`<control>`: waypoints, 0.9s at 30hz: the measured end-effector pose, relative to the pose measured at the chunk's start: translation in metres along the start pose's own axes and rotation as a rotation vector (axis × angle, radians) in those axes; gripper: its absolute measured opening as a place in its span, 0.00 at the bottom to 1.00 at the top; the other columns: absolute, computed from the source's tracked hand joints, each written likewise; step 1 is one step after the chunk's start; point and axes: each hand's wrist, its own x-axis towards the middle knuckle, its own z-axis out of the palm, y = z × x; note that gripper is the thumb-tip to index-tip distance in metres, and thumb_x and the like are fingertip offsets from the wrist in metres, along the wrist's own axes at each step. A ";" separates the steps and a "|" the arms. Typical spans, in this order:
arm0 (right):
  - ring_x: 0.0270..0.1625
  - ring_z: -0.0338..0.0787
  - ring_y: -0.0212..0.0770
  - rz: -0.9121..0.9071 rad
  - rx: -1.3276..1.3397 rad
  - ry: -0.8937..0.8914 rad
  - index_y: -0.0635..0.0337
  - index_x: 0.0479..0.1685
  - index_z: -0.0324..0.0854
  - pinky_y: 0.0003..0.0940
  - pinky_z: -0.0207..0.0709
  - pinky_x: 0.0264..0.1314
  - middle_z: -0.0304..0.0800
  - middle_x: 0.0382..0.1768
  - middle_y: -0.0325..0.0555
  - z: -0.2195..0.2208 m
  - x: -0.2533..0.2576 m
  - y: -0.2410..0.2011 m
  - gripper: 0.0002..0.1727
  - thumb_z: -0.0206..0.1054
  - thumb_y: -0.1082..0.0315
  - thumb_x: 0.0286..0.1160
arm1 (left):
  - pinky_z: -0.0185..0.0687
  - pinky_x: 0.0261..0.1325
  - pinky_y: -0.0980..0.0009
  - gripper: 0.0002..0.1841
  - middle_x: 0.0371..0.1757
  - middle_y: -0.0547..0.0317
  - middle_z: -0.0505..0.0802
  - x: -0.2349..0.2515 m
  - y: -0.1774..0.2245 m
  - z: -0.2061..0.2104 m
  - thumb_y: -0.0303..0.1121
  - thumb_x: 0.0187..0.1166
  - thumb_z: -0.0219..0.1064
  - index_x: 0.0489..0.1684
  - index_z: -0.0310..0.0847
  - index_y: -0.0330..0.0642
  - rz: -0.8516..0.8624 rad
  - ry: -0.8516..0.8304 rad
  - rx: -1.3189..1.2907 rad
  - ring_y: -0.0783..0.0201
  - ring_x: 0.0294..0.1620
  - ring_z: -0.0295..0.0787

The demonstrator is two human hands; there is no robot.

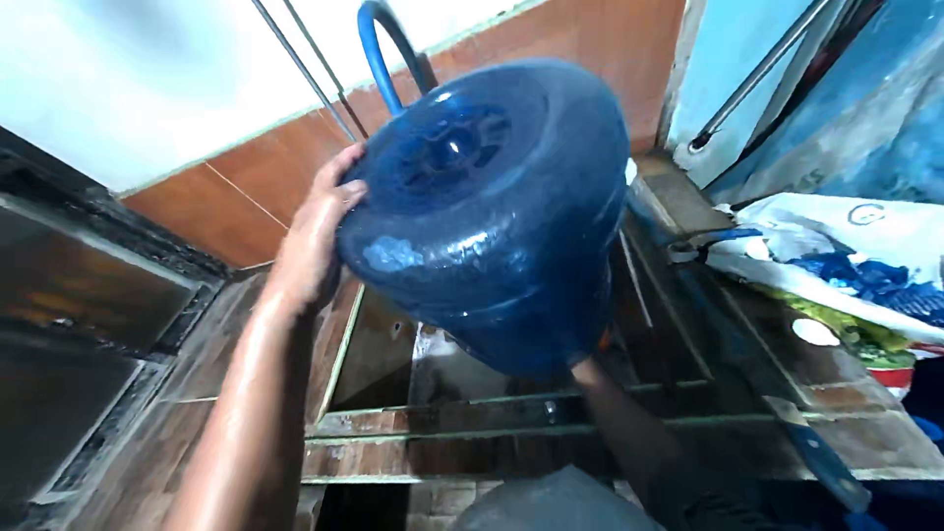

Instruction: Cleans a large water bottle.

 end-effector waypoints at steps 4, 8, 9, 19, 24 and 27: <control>0.69 0.83 0.50 0.146 -0.075 0.258 0.85 0.68 0.72 0.34 0.74 0.75 0.82 0.66 0.72 0.039 -0.008 0.001 0.20 0.58 0.76 0.85 | 0.71 0.77 0.77 0.28 0.81 0.65 0.74 -0.019 0.023 -0.004 0.41 0.87 0.42 0.87 0.59 0.45 0.066 0.089 0.058 0.81 0.75 0.73; 0.79 0.77 0.60 0.224 -0.387 -0.024 0.85 0.73 0.70 0.38 0.66 0.84 0.78 0.74 0.76 0.027 -0.024 -0.036 0.22 0.55 0.73 0.89 | 0.74 0.76 0.71 0.28 0.84 0.67 0.75 -0.019 0.015 -0.003 0.44 0.89 0.43 0.88 0.61 0.52 0.010 0.022 0.049 0.77 0.75 0.76; 0.81 0.75 0.57 0.284 -0.333 -0.019 0.83 0.75 0.69 0.37 0.63 0.84 0.76 0.76 0.73 0.025 -0.016 -0.048 0.22 0.57 0.75 0.88 | 0.73 0.77 0.72 0.27 0.83 0.68 0.76 -0.024 0.024 -0.010 0.45 0.91 0.41 0.88 0.61 0.50 0.041 0.053 0.073 0.79 0.75 0.75; 0.77 0.78 0.51 0.441 -0.120 0.009 0.80 0.75 0.70 0.37 0.67 0.82 0.78 0.75 0.68 0.041 -0.018 -0.042 0.21 0.55 0.78 0.88 | 0.70 0.78 0.79 0.27 0.80 0.73 0.75 -0.047 0.048 -0.019 0.42 0.91 0.37 0.86 0.61 0.48 0.070 0.107 0.152 0.85 0.75 0.72; 0.73 0.83 0.54 0.076 -0.268 -0.021 0.85 0.71 0.71 0.34 0.73 0.78 0.81 0.68 0.76 0.033 0.003 0.009 0.23 0.61 0.73 0.84 | 0.66 0.83 0.74 0.29 0.86 0.69 0.72 -0.044 0.015 -0.050 0.44 0.90 0.37 0.87 0.62 0.45 0.075 0.077 0.178 0.81 0.81 0.69; 0.67 0.83 0.36 0.201 0.129 0.046 0.75 0.77 0.65 0.27 0.78 0.69 0.81 0.67 0.59 0.051 0.023 0.002 0.20 0.45 0.75 0.92 | 0.67 0.76 0.86 0.26 0.77 0.70 0.79 -0.076 -0.029 -0.095 0.37 0.92 0.36 0.83 0.64 0.35 -0.060 0.333 0.151 0.91 0.71 0.72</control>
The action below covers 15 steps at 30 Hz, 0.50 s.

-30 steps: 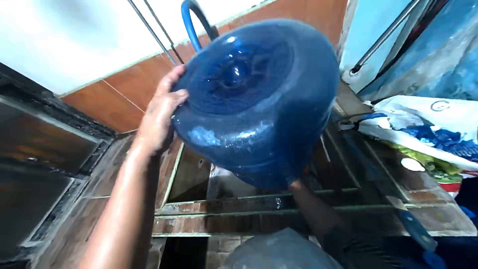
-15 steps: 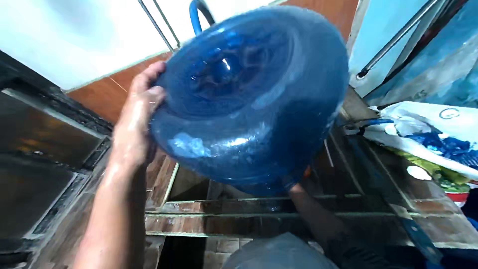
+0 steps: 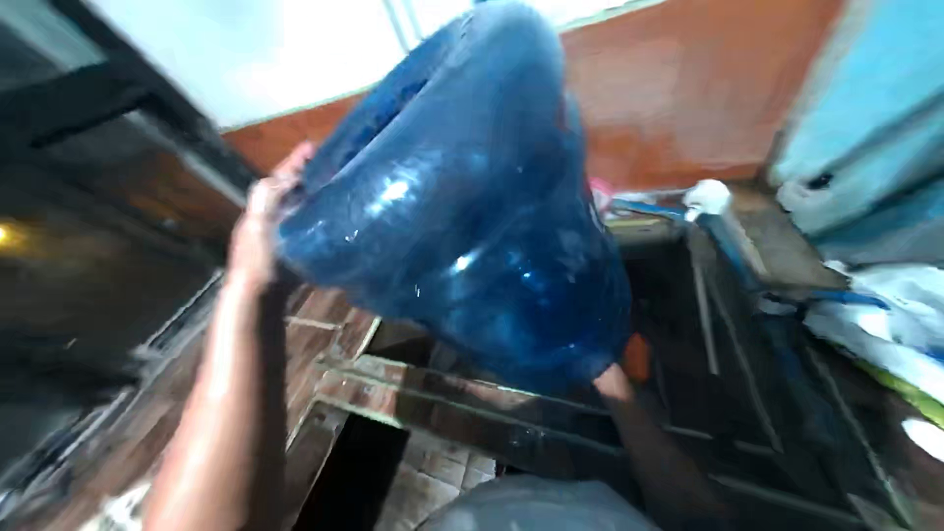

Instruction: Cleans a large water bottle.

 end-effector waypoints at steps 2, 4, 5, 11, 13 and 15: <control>0.50 0.83 0.35 0.223 0.294 -0.008 0.59 0.73 0.65 0.33 0.81 0.51 0.80 0.55 0.48 0.030 0.009 -0.022 0.22 0.35 0.58 0.98 | 0.80 0.52 0.83 0.23 0.56 0.72 0.87 -0.024 -0.036 -0.005 0.42 0.96 0.36 0.77 0.71 0.45 -0.395 0.239 -0.137 0.87 0.48 0.82; 0.39 0.80 0.35 0.276 0.217 -0.014 0.52 0.73 0.69 0.31 0.77 0.38 0.81 0.50 0.44 0.051 0.021 -0.023 0.25 0.41 0.46 0.95 | 0.84 0.43 0.66 0.32 0.49 0.62 0.89 -0.048 -0.102 -0.009 0.60 0.92 0.30 0.73 0.73 0.52 -0.695 0.472 -0.388 0.70 0.42 0.85; 0.35 0.81 0.32 0.253 0.113 -0.015 0.49 0.71 0.72 0.28 0.77 0.33 0.83 0.47 0.41 0.062 0.020 -0.022 0.25 0.44 0.43 0.93 | 0.86 0.46 0.59 0.37 0.53 0.58 0.90 -0.066 -0.138 -0.009 0.68 0.88 0.29 0.73 0.73 0.54 -0.743 0.570 -0.511 0.63 0.46 0.87; 0.20 0.74 0.25 0.126 -0.122 -0.149 0.50 0.65 0.76 0.20 0.66 0.18 0.82 0.33 0.37 0.120 0.021 -0.017 0.24 0.46 0.43 0.93 | 0.70 0.78 0.42 0.43 0.85 0.37 0.72 -0.140 -0.216 0.006 0.65 0.89 0.23 0.91 0.56 0.42 -0.890 0.923 -0.446 0.44 0.83 0.70; 0.26 0.75 0.25 0.017 -0.233 -0.195 0.49 0.72 0.73 0.21 0.70 0.23 0.82 0.41 0.37 0.141 0.025 -0.023 0.24 0.44 0.46 0.94 | 0.58 0.87 0.44 0.40 0.92 0.31 0.56 -0.145 -0.199 0.010 0.55 0.93 0.46 0.94 0.40 0.35 -0.876 0.888 -0.231 0.40 0.91 0.56; 0.46 0.79 0.36 -0.066 -0.342 -0.297 0.54 0.87 0.62 0.37 0.78 0.46 0.79 0.64 0.50 0.163 0.024 -0.038 0.29 0.43 0.50 0.95 | 0.52 0.91 0.44 0.49 0.92 0.27 0.51 -0.144 -0.175 0.022 0.48 0.80 0.70 0.92 0.43 0.28 -0.724 0.779 0.006 0.38 0.93 0.50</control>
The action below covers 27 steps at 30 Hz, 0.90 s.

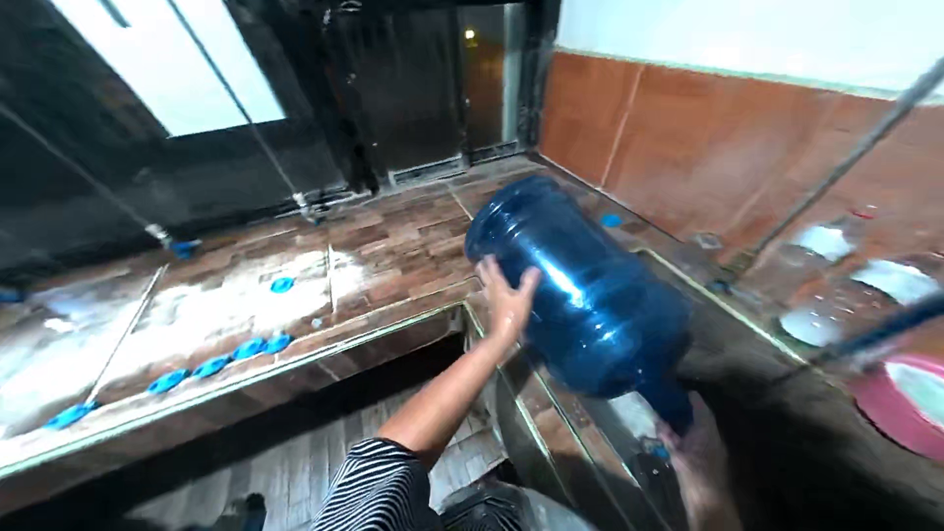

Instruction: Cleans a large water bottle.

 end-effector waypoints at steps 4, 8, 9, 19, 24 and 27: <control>0.21 0.75 0.26 -0.199 -0.081 0.011 0.67 0.68 0.69 0.25 0.75 0.23 0.78 0.35 0.41 0.058 0.016 -0.037 0.24 0.49 0.53 0.94 | 0.34 0.94 0.39 0.46 0.91 0.39 0.65 -0.037 0.029 0.026 0.43 0.67 0.81 0.88 0.64 0.37 0.657 -0.492 0.507 0.45 0.95 0.50; 0.27 0.80 0.27 -0.423 -0.150 -0.154 0.74 0.72 0.66 0.26 0.79 0.30 0.81 0.41 0.48 0.101 -0.004 -0.080 0.27 0.57 0.58 0.87 | 0.45 0.93 0.43 0.32 0.80 0.35 0.80 -0.028 0.039 0.032 0.24 0.73 0.72 0.81 0.72 0.34 0.899 -0.535 0.712 0.40 0.88 0.66; 0.27 0.81 0.24 -0.492 -0.106 -0.224 0.74 0.73 0.65 0.23 0.80 0.31 0.82 0.41 0.45 0.111 -0.008 -0.086 0.29 0.60 0.60 0.80 | 0.48 0.92 0.42 0.29 0.74 0.34 0.85 -0.018 0.041 0.028 0.24 0.72 0.73 0.77 0.76 0.33 0.894 -0.510 0.716 0.38 0.84 0.72; 0.59 0.90 0.44 -0.386 -0.318 -0.401 0.72 0.78 0.71 0.39 0.85 0.62 0.80 0.73 0.64 0.096 0.043 -0.057 0.27 0.58 0.65 0.84 | 0.65 0.78 0.36 0.35 0.68 0.30 0.86 0.142 0.097 -0.135 0.40 0.67 0.79 0.73 0.76 0.27 0.607 0.026 0.725 0.31 0.72 0.79; 0.65 0.87 0.61 -0.103 -0.606 -0.253 0.72 0.77 0.73 0.57 0.78 0.70 0.83 0.67 0.71 0.011 0.062 0.008 0.25 0.60 0.64 0.87 | 0.71 0.80 0.45 0.46 0.75 0.39 0.82 0.233 0.101 -0.255 0.47 0.67 0.77 0.87 0.61 0.39 0.240 0.409 0.559 0.47 0.78 0.79; 0.72 0.82 0.72 0.044 -0.878 -0.222 0.73 0.76 0.74 0.68 0.71 0.77 0.82 0.68 0.76 -0.038 0.053 0.036 0.26 0.56 0.60 0.91 | 0.70 0.81 0.48 0.46 0.78 0.47 0.81 0.263 0.076 -0.330 0.52 0.64 0.76 0.87 0.64 0.48 0.134 0.549 0.543 0.53 0.80 0.76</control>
